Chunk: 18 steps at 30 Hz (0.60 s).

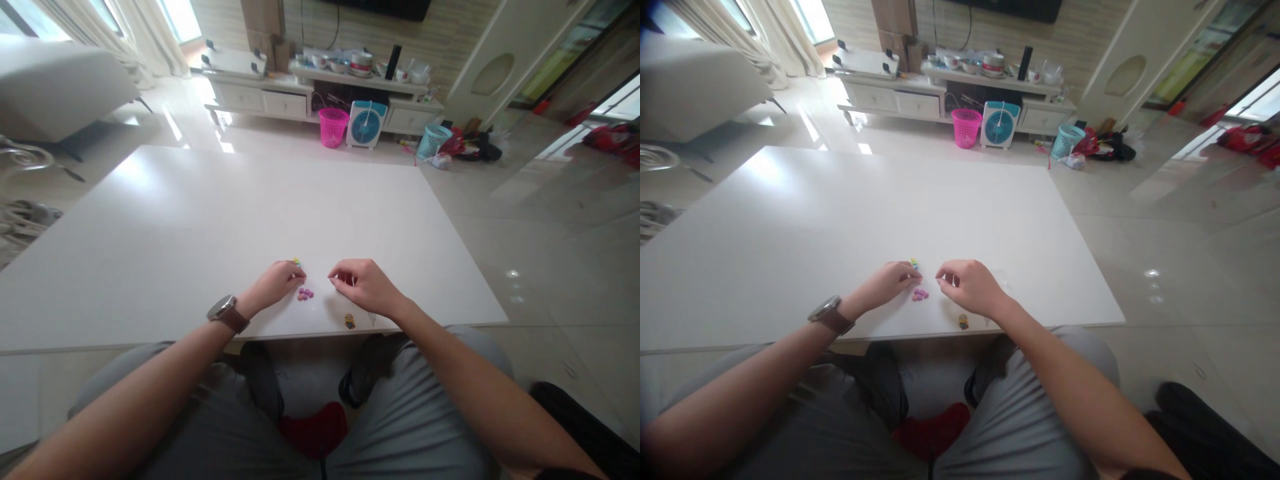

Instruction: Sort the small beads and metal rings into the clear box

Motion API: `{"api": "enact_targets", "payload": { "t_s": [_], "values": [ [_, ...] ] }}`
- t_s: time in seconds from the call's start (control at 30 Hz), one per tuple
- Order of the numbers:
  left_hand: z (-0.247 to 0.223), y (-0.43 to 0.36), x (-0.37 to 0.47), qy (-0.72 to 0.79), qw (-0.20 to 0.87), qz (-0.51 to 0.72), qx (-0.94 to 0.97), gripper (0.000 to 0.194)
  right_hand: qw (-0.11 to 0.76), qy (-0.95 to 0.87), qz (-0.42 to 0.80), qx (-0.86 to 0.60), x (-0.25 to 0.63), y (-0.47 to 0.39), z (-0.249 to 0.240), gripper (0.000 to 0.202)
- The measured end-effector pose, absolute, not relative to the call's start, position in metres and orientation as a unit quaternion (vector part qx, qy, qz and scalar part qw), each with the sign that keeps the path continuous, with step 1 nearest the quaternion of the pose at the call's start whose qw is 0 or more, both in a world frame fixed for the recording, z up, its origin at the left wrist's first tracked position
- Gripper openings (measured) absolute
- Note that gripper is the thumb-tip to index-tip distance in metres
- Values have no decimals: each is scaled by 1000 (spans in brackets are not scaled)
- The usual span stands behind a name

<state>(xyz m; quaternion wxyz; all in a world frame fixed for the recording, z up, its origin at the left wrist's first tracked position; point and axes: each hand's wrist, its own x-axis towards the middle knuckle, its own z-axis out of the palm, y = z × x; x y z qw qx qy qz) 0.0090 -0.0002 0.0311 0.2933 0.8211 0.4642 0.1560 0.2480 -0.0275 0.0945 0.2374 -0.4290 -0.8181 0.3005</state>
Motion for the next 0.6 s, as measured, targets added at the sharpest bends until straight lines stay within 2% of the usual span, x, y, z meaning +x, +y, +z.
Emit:
{"api": "enact_targets", "payload": {
  "t_s": [0.27, 0.6],
  "values": [
    [34, -4, 13, 448, 319, 156, 821, 30, 226, -831, 273, -429, 252, -28, 97, 11],
    [31, -7, 9, 422, 371, 128, 817, 28, 201, -842, 263, -425, 252, -28, 96, 12]
  ]
}}
